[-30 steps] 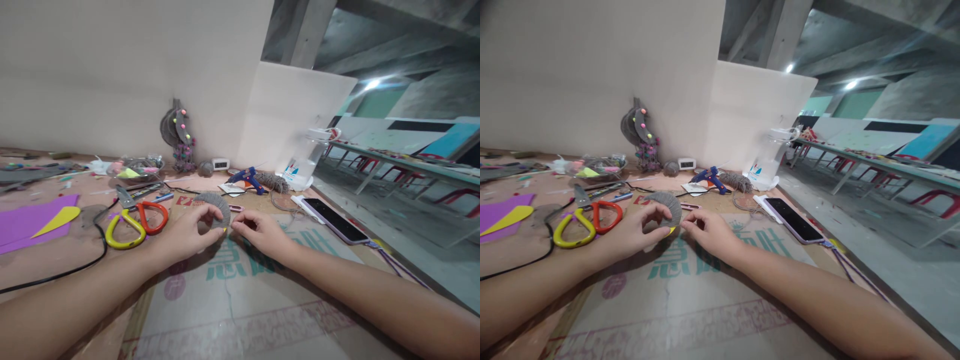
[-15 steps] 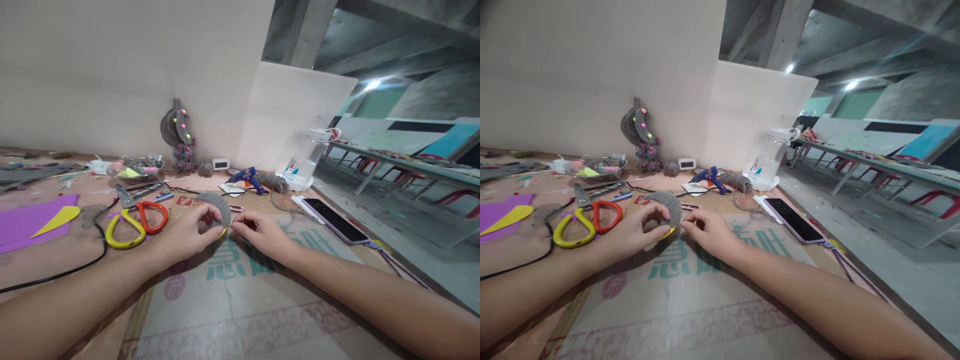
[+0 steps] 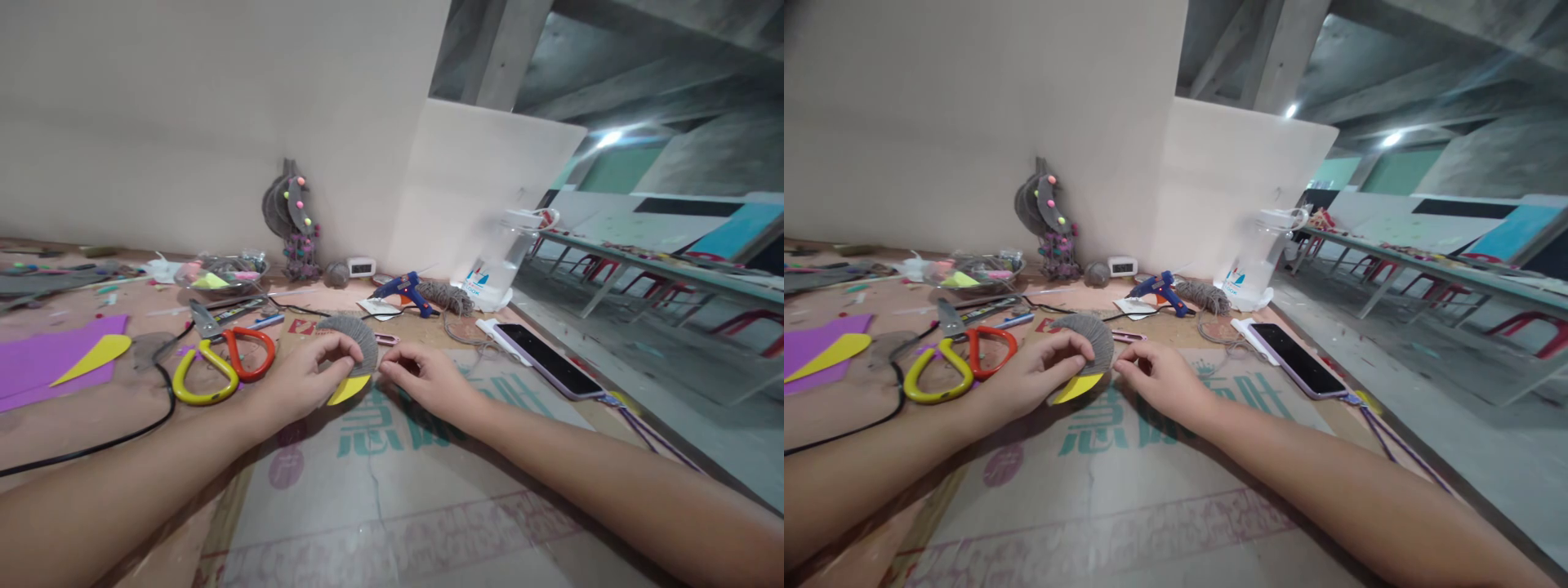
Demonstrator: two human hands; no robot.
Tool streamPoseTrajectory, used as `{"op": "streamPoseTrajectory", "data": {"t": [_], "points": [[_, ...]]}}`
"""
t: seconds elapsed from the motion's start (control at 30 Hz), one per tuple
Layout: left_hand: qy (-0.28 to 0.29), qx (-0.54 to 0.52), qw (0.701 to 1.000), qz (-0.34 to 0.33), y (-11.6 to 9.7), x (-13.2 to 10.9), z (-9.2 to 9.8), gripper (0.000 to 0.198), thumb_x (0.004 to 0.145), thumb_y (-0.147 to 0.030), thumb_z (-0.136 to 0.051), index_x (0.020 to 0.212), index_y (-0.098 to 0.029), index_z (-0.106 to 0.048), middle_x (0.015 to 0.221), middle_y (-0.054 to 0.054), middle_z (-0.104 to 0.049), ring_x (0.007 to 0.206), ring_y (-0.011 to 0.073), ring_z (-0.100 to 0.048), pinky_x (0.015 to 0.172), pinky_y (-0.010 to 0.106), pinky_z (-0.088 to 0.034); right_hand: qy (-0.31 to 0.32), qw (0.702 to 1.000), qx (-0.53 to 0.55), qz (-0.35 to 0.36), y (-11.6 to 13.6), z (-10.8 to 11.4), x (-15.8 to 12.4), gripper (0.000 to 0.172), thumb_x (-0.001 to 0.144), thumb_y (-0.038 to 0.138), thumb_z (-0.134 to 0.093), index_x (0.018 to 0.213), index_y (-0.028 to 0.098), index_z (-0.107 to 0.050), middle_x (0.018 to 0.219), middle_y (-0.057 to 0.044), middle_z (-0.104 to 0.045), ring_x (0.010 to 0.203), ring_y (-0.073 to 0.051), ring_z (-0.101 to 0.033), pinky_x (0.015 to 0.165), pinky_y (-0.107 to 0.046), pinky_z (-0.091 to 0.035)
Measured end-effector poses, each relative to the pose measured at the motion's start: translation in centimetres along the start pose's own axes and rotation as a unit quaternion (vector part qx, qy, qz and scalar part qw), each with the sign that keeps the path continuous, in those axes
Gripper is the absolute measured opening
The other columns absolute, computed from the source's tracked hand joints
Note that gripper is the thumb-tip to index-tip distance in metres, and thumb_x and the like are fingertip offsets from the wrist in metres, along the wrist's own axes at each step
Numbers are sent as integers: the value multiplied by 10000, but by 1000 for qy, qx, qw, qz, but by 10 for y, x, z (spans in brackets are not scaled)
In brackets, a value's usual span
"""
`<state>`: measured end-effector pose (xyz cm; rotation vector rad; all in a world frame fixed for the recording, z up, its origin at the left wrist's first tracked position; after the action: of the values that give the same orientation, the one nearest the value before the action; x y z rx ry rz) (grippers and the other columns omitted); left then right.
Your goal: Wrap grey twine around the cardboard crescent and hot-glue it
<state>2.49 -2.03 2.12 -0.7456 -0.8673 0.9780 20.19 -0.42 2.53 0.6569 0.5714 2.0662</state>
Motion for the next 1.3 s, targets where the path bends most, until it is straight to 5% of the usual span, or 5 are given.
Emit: {"op": "streamPoseTrajectory", "data": {"t": [0.23,0.67,0.9,1.13,1.3], "points": [[-6,21,1000,-23,-1,1,-1,114,796,-212,-449,826,-171,-552,786,13,-581,725,129,-528,624,227,-396,-69,996,37,44,-1,11,4,293,890,315,-387,985,163,-619,973,-66,-637,917,-161,-559,820,-279,-405],[13,-23,998,-50,0,0,-4,125,821,-270,-470,914,-192,-498,850,15,-559,782,131,-539,666,229,-423,-11,992,125,-23,-4,5,7,253,793,367,-524,743,142,-630,686,-8,-579,636,-120,-505,628,-244,-398],[46,73,994,-69,-7,4,-1,320,862,-374,-370,653,-169,-499,662,-13,-519,669,124,-496,633,232,-387,-7,969,244,-43,-13,2,7,275,766,413,-551,776,147,-622,765,-15,-605,685,-119,-526,654,-236,-415],[36,55,998,25,4,6,-1,335,793,-454,-456,742,-156,-602,661,-5,-589,617,133,-529,550,229,-388,31,981,188,-27,-7,-1,6,309,782,427,-536,750,132,-624,691,-6,-565,625,-101,-487,593,-212,-387],[1,66,997,28,4,7,3,353,778,-476,-464,691,-159,-594,635,-6,-581,614,135,-517,549,231,-380,48,985,162,-14,-6,-2,5,352,831,437,-458,802,131,-631,764,-24,-613,687,-125,-538,638,-231,-408]]}}
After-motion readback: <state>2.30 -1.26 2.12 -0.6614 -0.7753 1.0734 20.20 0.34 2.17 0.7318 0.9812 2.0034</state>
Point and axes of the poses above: each hand's wrist, its own x-axis towards the middle knuckle, its own z-axis out of the back of the hand, y = z × x, the point moved 3 cm from there along x, towards the middle knuckle
